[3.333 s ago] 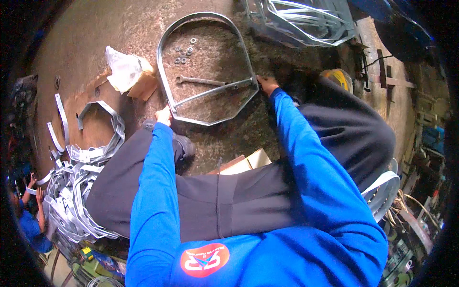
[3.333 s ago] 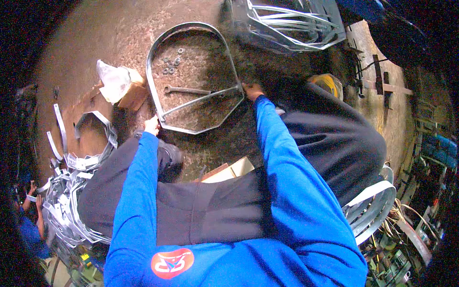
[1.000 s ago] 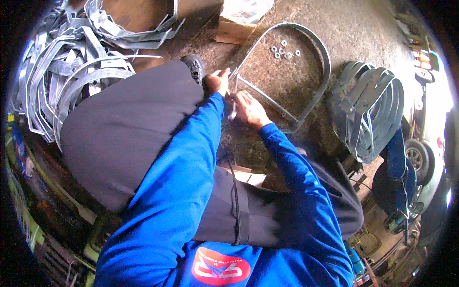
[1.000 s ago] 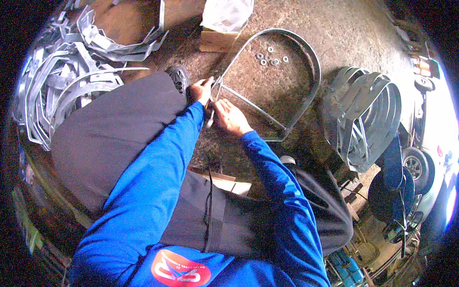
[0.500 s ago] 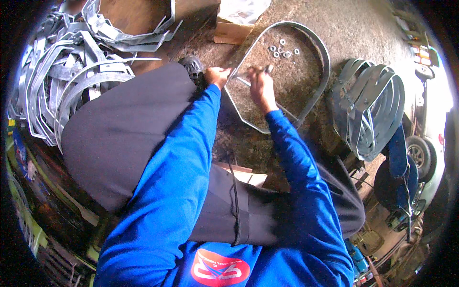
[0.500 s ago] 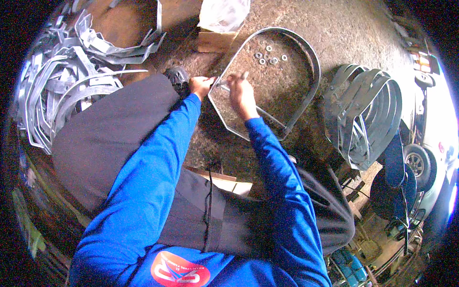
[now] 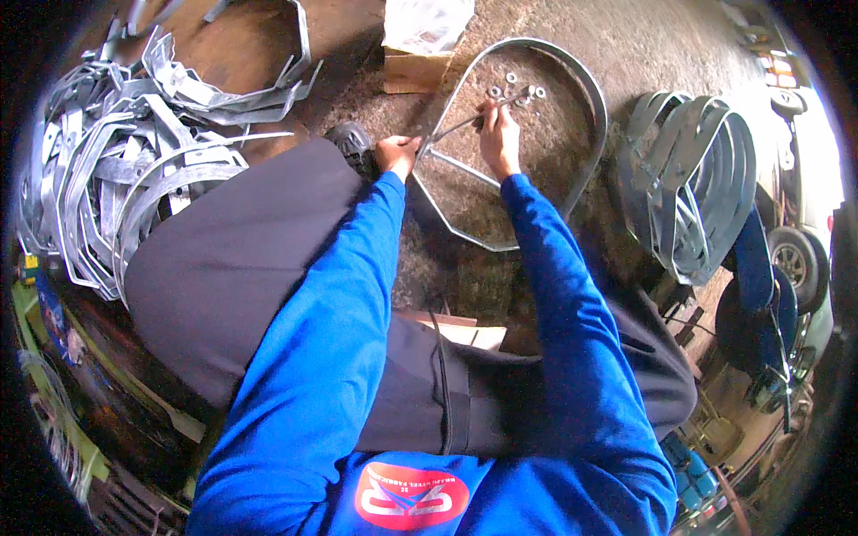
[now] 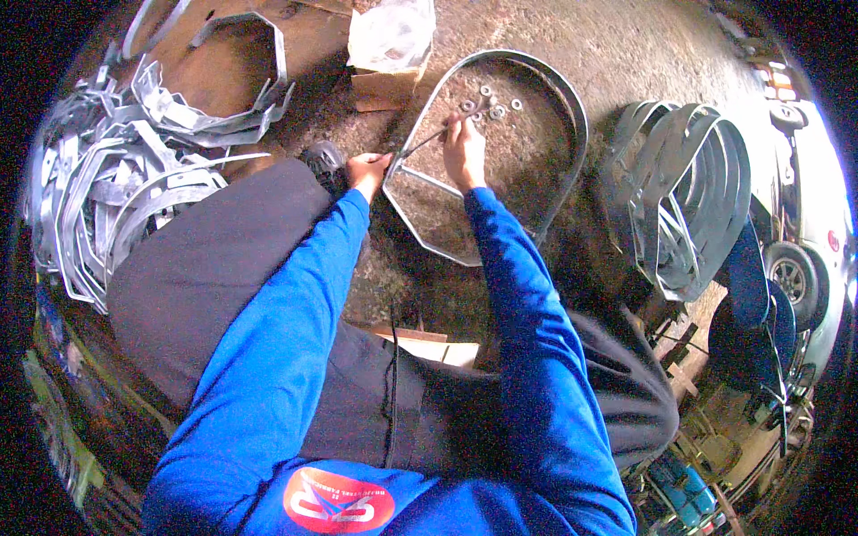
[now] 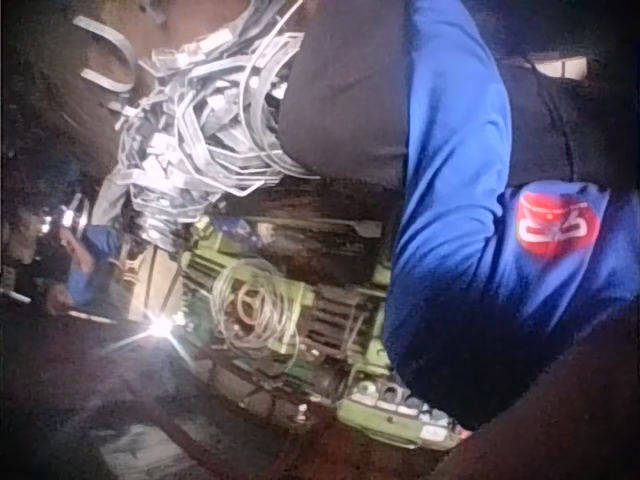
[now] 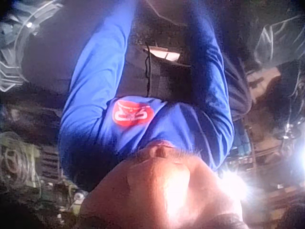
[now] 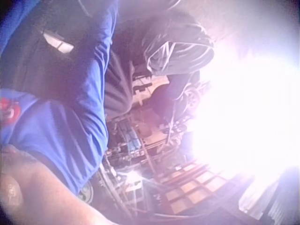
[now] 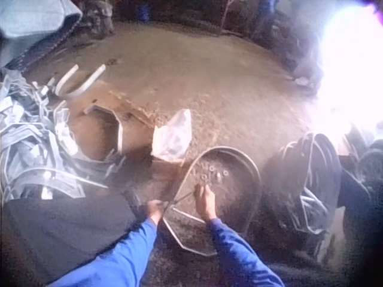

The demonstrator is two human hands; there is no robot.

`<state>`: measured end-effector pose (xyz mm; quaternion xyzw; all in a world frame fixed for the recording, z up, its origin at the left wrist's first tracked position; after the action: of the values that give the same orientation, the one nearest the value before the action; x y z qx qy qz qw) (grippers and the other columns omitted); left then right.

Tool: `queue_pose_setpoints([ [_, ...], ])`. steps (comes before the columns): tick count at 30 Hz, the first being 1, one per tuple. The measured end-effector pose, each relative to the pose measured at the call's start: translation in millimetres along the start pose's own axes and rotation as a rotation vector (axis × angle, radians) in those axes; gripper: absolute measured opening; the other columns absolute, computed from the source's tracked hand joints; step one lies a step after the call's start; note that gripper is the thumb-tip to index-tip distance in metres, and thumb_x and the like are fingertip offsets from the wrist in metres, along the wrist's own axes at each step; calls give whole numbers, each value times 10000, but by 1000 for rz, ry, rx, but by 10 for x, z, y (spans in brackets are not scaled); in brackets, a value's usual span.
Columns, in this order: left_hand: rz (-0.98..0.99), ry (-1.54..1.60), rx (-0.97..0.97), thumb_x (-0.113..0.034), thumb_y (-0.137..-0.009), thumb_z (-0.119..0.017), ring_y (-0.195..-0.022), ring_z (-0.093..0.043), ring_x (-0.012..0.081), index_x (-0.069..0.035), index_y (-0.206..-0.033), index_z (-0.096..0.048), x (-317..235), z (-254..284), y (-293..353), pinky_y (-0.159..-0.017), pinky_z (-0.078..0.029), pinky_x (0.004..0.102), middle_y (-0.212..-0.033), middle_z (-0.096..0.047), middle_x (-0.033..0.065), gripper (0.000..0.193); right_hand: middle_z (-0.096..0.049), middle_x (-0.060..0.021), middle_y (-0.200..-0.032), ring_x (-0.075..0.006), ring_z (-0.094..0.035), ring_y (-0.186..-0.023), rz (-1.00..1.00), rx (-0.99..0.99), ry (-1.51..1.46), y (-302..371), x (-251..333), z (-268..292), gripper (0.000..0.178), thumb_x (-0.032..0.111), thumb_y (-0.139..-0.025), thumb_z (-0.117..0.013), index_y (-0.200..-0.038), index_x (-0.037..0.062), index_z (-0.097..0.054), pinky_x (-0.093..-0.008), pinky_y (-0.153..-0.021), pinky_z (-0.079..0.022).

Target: The person sits on the floor and assembles a metal frame by inserting a crossbar into a U-shaped frame and securing it with bolts and nuts. They use a wrench to tighten the fasteners and then stack the completed frame with others.

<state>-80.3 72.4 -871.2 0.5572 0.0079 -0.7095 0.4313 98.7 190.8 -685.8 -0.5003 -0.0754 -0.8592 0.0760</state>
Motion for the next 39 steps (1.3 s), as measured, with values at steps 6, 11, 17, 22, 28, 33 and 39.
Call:
queue_pose_setpoints([
  [6,-25,-152,56,-246,-709,-750,-614,-593,110,-7,-806,-689,-304,-89,146,-586,-467,255,-724,-674,62,265,-582,-196,-875,-370,-561,-831,276,99,261,830,-27,68,171,154,-887,-472,-993,50,-558,-444,-726,-455],
  [11,-12,-152,53,-242,-712,-750,-621,-584,105,-11,-784,-689,-412,0,218,-586,-460,257,-720,-671,55,250,-511,-124,-902,-310,-535,-833,574,377,243,1385,60,-136,547,106,-625,-674,-1137,68,-485,-369,-724,-480],
  [17,10,-79,76,-254,-710,-756,-591,-549,94,-10,-749,-678,-353,2,161,-565,-446,266,-690,-653,30,258,-548,-144,-999,-312,-548,-901,576,308,215,1592,43,-231,456,58,-733,-586,-1173,89,-472,-365,-731,-490],
  [22,24,-67,128,-274,-714,-751,-634,-584,104,-8,-784,-685,-418,32,206,-595,-457,264,-740,-670,42,283,-537,-145,-977,-329,-533,-887,547,316,290,1464,217,-123,494,52,-682,-616,-1148,83,-457,-379,-737,-479],
  [28,72,-101,168,-272,-720,-746,-615,-574,102,-4,-805,-682,-447,-9,224,-580,-456,264,-725,-663,36,289,-510,-133,-932,-304,-512,-801,695,316,323,1426,210,-202,497,50,-680,-602,-1154,89,-455,-372,-692,-456],
  [33,28,-83,185,-282,-716,-750,-581,-559,93,-10,-789,-684,-268,-32,63,-540,-441,251,-709,-657,32,290,-493,-149,-936,-298,-513,-829,760,403,359,1508,193,-319,383,82,-805,-479,-1183,132,-447,-372,-688,-451],
  [39,33,-110,196,-293,-711,-752,-613,-581,96,2,-789,-679,-229,-19,17,-568,-458,251,-731,-666,45,314,-502,-148,-960,-312,-517,-835,634,376,305,1440,341,-229,396,72,-790,-501,-1178,133,-446,-384,-698,-455],
])
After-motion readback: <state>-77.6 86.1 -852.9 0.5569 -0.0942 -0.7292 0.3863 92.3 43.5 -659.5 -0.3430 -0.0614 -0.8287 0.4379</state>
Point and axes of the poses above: each hand's wrist, its own y-axis away from the middle knuckle, its own z-axis out of the back of the hand, x = y × z, the point moved 5 cm from there along -y, towards the middle knuckle
